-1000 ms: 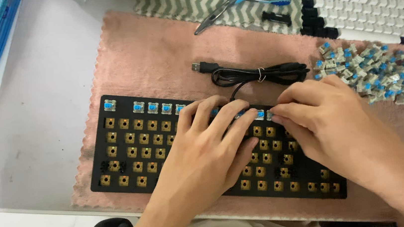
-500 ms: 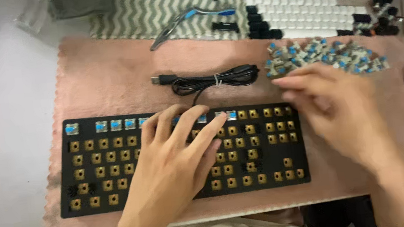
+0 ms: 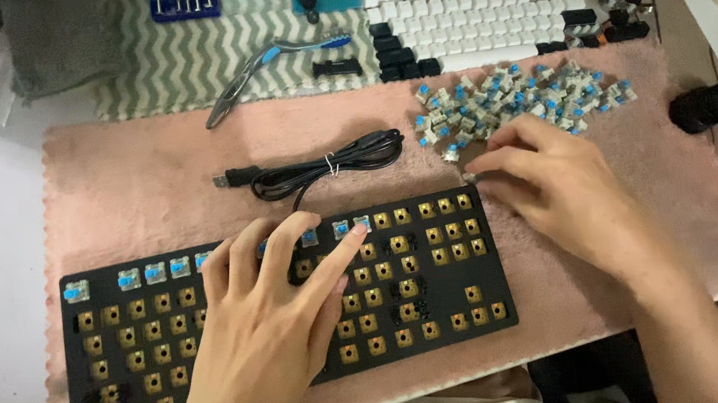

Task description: The person installs blue mechanical switches into the switch holes of a black keyboard PCB. They pick switches from a pile on the table and press them into place one by one, working across the top rows of the board.

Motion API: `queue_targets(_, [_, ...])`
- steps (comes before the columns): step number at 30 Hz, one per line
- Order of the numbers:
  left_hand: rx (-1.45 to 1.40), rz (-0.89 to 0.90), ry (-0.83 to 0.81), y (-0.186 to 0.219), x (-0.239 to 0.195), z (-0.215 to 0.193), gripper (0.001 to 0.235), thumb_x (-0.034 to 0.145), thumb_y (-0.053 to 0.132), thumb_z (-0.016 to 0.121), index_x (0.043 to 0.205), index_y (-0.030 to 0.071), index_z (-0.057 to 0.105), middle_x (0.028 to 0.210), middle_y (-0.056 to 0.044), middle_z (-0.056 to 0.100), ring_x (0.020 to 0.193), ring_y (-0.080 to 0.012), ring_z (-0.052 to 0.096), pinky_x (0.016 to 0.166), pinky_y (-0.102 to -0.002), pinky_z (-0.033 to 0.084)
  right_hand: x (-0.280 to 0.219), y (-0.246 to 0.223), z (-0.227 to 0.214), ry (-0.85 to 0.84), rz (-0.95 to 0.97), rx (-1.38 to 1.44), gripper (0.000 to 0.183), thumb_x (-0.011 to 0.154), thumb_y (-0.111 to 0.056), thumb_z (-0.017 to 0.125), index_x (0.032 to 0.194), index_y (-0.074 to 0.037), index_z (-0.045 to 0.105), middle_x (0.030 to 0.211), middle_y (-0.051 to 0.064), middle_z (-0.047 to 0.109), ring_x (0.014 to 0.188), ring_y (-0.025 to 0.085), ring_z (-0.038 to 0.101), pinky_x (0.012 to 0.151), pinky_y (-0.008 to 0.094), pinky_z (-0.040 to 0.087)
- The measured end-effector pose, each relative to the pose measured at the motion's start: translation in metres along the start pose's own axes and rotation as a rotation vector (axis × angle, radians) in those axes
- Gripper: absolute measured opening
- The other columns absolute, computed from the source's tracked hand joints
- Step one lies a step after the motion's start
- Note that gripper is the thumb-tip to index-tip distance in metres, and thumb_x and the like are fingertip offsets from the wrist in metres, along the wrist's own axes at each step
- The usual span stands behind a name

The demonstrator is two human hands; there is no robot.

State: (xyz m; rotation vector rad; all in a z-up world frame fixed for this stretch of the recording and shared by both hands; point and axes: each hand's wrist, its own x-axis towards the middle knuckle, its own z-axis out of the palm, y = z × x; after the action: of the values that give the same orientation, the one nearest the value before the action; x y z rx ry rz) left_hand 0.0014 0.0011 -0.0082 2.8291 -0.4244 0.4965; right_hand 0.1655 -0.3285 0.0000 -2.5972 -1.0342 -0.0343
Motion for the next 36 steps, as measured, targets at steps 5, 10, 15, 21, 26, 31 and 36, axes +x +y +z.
queue_targets(5, [0.015,-0.003,0.003,0.000,0.001,-0.001,0.048,0.114,0.034,0.061,0.162,0.036,0.064,0.154,-0.009,0.058,0.136,-0.0372,0.055,0.109,-0.055,0.044,0.001,-0.042,-0.023,0.134,0.332,0.380,0.022,0.103,-0.012,0.083,0.124,-0.008,0.089,0.123,0.005,0.087,0.112,0.016,0.078,0.102,0.030,0.059])
queue_targets(10, [-0.013,-0.012,-0.005,-0.001,0.000,0.000,0.047,0.114,0.033,0.061,0.161,0.035,0.065,0.154,-0.010,0.057,0.138,-0.0384,0.055,0.108,-0.057,0.043,-0.007,-0.052,-0.016,0.183,0.544,0.942,0.031,0.103,0.003,0.074,0.133,0.005,0.082,0.105,0.022,0.088,0.093,0.030,0.089,0.093,0.038,0.076])
queue_targets(15, [-0.030,0.002,-0.011,-0.001,0.000,-0.002,0.048,0.113,0.031,0.063,0.161,0.033,0.064,0.155,-0.011,0.056,0.138,-0.0398,0.054,0.109,-0.057,0.043,-0.009,-0.049,-0.004,0.182,0.423,1.342,0.028,0.107,0.005,0.070,0.132,0.011,0.079,0.115,0.031,0.087,0.097,0.036,0.089,0.092,0.041,0.077])
queue_targets(21, [-0.043,-0.008,-0.018,0.000,0.001,-0.006,0.047,0.115,0.030,0.060,0.162,0.030,0.062,0.154,-0.011,0.056,0.138,-0.0399,0.054,0.109,-0.056,0.042,0.001,-0.062,0.007,0.243,0.451,1.222,0.034,0.095,0.015,0.077,0.127,0.007,0.081,0.136,0.024,0.081,0.096,0.032,0.085,0.098,0.036,0.074])
queue_targets(26, [-0.120,-0.079,0.034,0.002,0.002,-0.004,0.040,0.116,0.033,0.061,0.153,0.018,0.064,0.149,-0.010,0.066,0.135,-0.0355,0.059,0.110,-0.053,0.044,0.012,-0.089,0.004,0.169,0.144,0.747,0.029,0.101,0.004,0.081,0.129,-0.002,0.082,0.119,0.010,0.081,0.094,0.017,0.082,0.093,0.026,0.068])
queue_targets(31, [-0.157,-0.110,0.065,0.002,0.003,-0.003,0.030,0.116,0.032,0.063,0.141,0.015,0.065,0.146,-0.009,0.069,0.133,-0.0347,0.063,0.109,-0.052,0.045,0.027,-0.099,0.004,0.124,-0.042,0.424,0.017,0.099,-0.007,0.087,0.116,-0.008,0.086,0.114,0.006,0.089,0.100,0.015,0.086,0.092,0.028,0.064])
queue_targets(36, [-0.156,-0.103,0.055,0.001,0.003,-0.003,0.030,0.116,0.033,0.062,0.140,0.015,0.065,0.146,-0.008,0.069,0.134,-0.0344,0.062,0.107,-0.051,0.045,0.035,-0.085,0.008,0.046,-0.179,0.385,0.018,0.100,-0.009,0.086,0.117,-0.013,0.089,0.119,0.004,0.089,0.102,0.019,0.084,0.094,0.032,0.064])
